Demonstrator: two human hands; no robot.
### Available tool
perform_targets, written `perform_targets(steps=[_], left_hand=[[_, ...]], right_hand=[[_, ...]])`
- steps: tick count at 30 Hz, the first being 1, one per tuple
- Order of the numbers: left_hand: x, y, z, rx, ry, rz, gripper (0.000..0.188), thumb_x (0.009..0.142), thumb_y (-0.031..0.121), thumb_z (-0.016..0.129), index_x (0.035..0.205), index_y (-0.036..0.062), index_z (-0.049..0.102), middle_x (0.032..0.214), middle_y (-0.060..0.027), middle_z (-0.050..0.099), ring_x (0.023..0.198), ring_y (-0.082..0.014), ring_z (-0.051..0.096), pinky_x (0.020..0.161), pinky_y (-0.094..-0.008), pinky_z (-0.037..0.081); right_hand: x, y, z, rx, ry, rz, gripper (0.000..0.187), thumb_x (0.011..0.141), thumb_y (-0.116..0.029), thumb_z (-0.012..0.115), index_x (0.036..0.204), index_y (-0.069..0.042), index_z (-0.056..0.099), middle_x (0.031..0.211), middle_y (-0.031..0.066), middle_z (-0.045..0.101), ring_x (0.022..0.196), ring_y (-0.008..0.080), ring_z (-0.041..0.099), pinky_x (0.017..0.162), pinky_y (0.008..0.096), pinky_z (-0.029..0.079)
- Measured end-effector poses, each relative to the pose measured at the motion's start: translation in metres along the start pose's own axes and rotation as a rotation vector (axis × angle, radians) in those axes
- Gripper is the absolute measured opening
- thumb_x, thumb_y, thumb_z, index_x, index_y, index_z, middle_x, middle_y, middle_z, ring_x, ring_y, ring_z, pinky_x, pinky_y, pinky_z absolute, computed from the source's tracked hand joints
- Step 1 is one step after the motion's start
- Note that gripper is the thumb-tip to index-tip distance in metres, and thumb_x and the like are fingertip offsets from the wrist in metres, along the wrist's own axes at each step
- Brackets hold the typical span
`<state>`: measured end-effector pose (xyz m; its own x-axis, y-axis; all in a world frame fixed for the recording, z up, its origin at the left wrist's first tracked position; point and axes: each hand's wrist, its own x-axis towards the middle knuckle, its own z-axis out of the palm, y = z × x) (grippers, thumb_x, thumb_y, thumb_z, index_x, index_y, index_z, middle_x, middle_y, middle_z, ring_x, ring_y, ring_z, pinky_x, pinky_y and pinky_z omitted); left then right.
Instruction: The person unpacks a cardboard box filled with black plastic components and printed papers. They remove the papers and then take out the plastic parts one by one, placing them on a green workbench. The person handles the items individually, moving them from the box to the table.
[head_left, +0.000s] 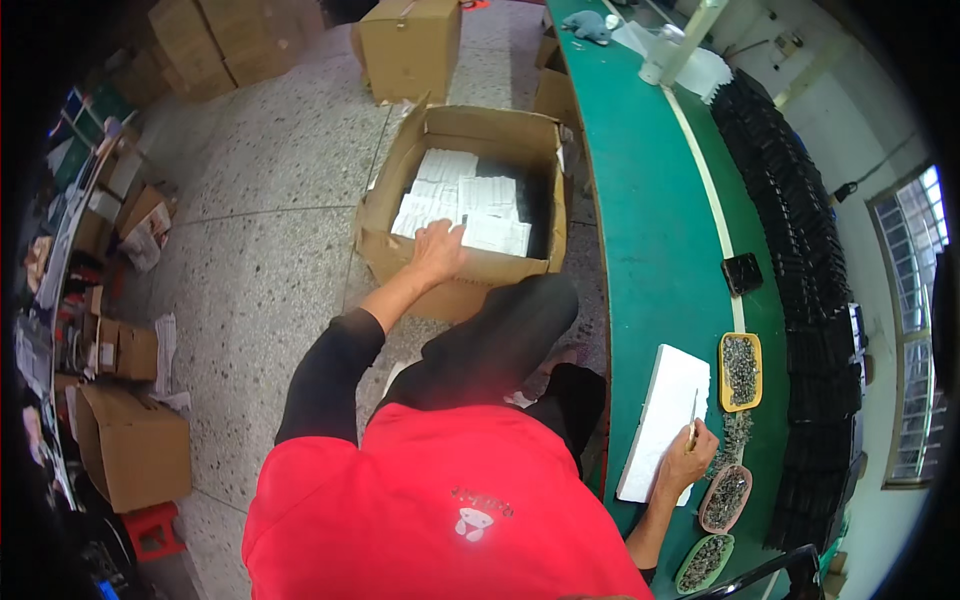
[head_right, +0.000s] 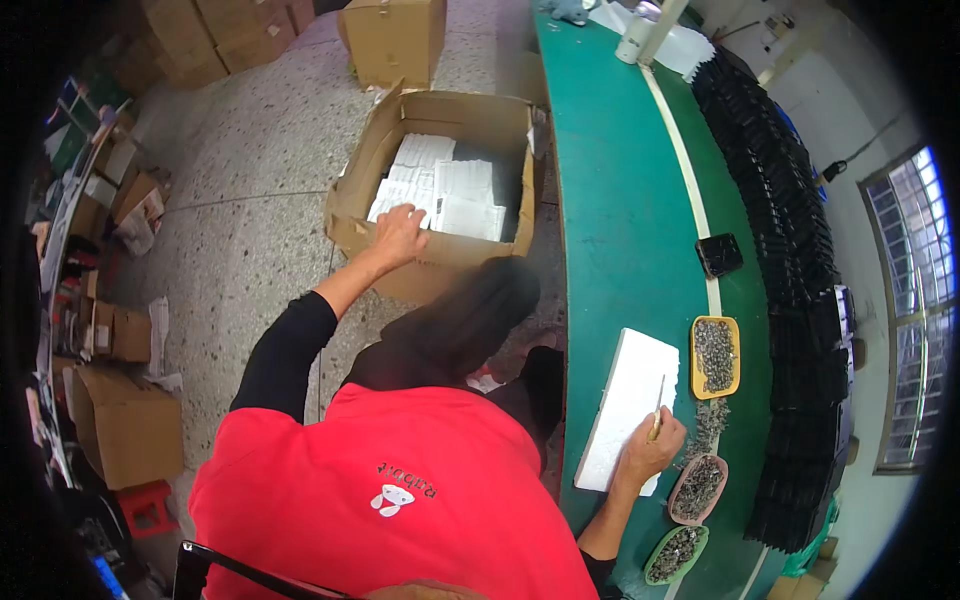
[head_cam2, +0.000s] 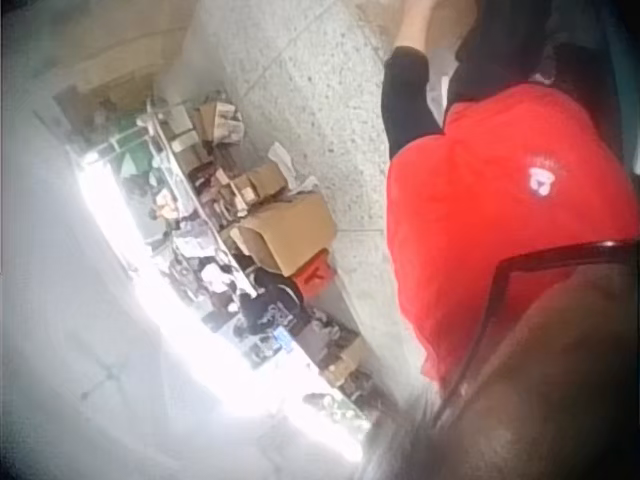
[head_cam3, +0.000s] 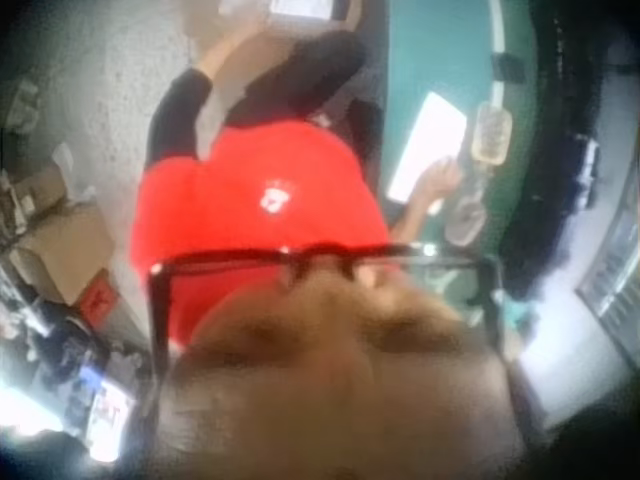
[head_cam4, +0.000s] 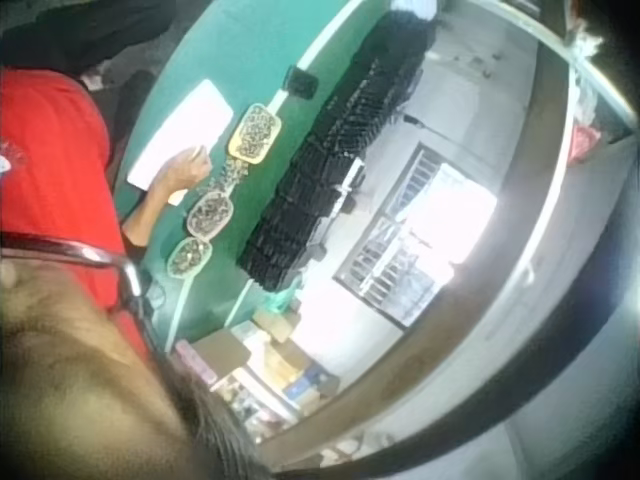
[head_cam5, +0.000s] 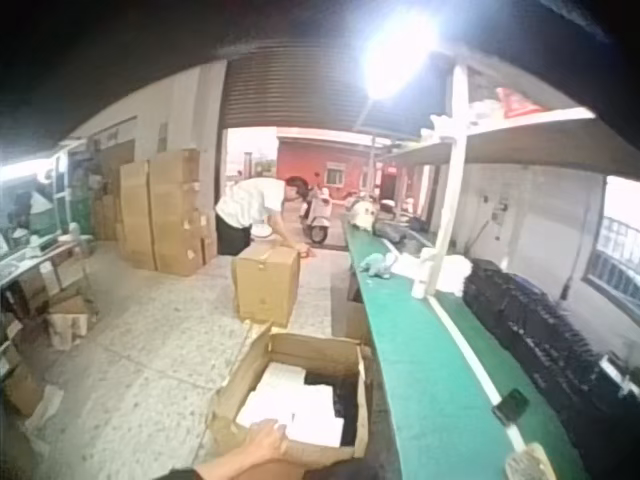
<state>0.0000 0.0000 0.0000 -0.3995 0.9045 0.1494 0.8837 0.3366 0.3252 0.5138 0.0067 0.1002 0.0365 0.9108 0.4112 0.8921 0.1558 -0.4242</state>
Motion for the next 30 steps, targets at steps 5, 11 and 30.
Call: perform_targets(steps=[5, 11, 30], left_hand=[[-0.019, -0.054, -0.034, -0.273, 0.292, 0.021, 0.035, 0.074, 0.023, 0.066, 0.102, 0.0014, 0.064, 0.102, -0.0206, 0.059, 0.098, -0.0363, 0.056, 0.087, -0.0437, 0.045], [-0.026, -0.119, -0.11, -0.173, 0.406, -0.143, 0.025, 0.078, 0.019, 0.062, 0.095, 0.0018, 0.065, 0.092, -0.0176, 0.063, 0.09, -0.0337, 0.06, 0.083, -0.0406, 0.048], [0.003, -0.006, 0.032, 0.098, -0.016, 0.208, 0.019, 0.075, 0.01, 0.059, 0.092, 0.003, 0.06, 0.092, -0.0159, 0.061, 0.088, -0.0324, 0.061, 0.076, -0.044, 0.046]], right_hand=[[-0.004, -0.004, -0.001, -0.05, -0.003, -0.08, 0.022, 0.081, -0.009, 0.058, 0.101, 0.0, 0.062, 0.098, 0.0148, 0.057, 0.092, 0.0307, 0.055, 0.082, 0.0407, 0.044], [-0.005, -0.01, -0.003, -0.083, 0.033, -0.081, 0.022, 0.082, -0.01, 0.058, 0.101, 0.0, 0.062, 0.098, 0.0147, 0.058, 0.092, 0.0311, 0.055, 0.083, 0.0404, 0.044], [0.014, -0.267, 0.141, 0.131, -0.52, -0.731, 0.036, 0.071, -0.02, 0.071, 0.101, -0.004, 0.061, 0.102, 0.0161, 0.059, 0.095, 0.0326, 0.058, 0.081, 0.042, 0.047]])
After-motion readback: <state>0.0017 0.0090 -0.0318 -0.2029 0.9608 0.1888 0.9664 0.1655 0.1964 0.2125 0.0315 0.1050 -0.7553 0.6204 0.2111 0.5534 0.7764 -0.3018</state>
